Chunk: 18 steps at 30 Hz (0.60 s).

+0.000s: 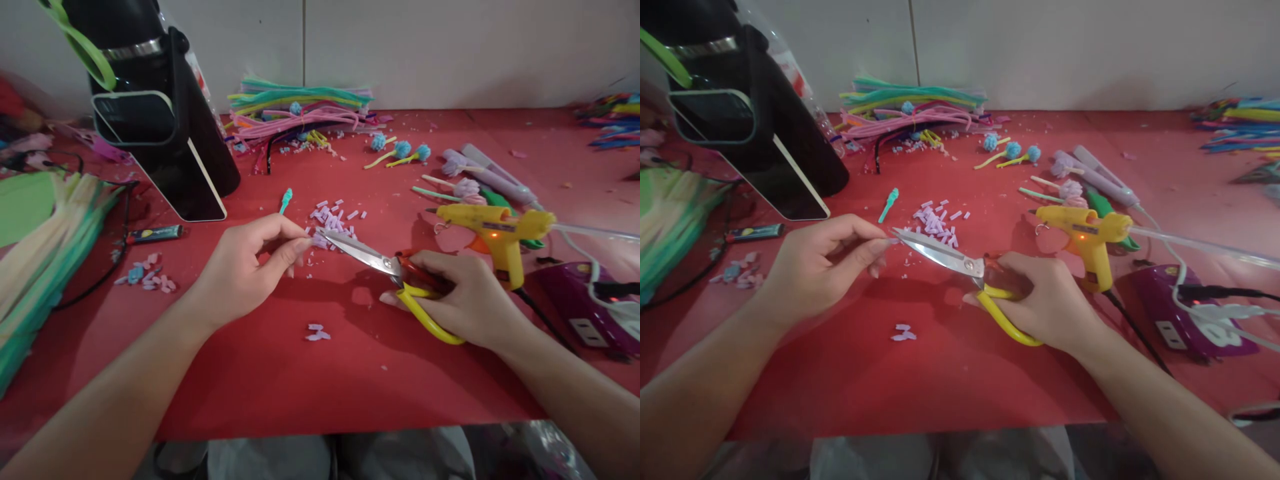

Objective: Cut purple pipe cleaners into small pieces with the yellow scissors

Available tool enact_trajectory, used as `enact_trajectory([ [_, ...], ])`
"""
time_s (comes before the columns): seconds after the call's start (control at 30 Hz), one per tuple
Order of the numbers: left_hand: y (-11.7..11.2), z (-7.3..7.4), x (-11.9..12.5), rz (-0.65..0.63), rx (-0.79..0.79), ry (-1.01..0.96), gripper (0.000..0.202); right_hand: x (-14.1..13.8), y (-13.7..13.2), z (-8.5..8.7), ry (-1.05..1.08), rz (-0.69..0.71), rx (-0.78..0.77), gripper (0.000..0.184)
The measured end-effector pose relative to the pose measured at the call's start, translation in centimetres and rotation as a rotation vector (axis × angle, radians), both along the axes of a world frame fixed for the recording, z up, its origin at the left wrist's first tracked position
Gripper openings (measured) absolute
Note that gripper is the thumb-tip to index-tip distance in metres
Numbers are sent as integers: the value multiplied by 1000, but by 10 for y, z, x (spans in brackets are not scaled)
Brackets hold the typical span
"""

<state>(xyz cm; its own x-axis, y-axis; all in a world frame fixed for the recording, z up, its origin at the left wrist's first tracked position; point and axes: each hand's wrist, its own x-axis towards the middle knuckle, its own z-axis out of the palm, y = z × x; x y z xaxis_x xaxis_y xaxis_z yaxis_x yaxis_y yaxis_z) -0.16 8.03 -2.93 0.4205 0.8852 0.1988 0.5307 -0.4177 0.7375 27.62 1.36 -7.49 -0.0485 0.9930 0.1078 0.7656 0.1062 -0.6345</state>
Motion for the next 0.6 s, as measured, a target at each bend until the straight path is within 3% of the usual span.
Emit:
enact_trajectory([
  [0.6,0,0,-1,-8,11,3,13,-2,1,3,10,25,-32,53],
])
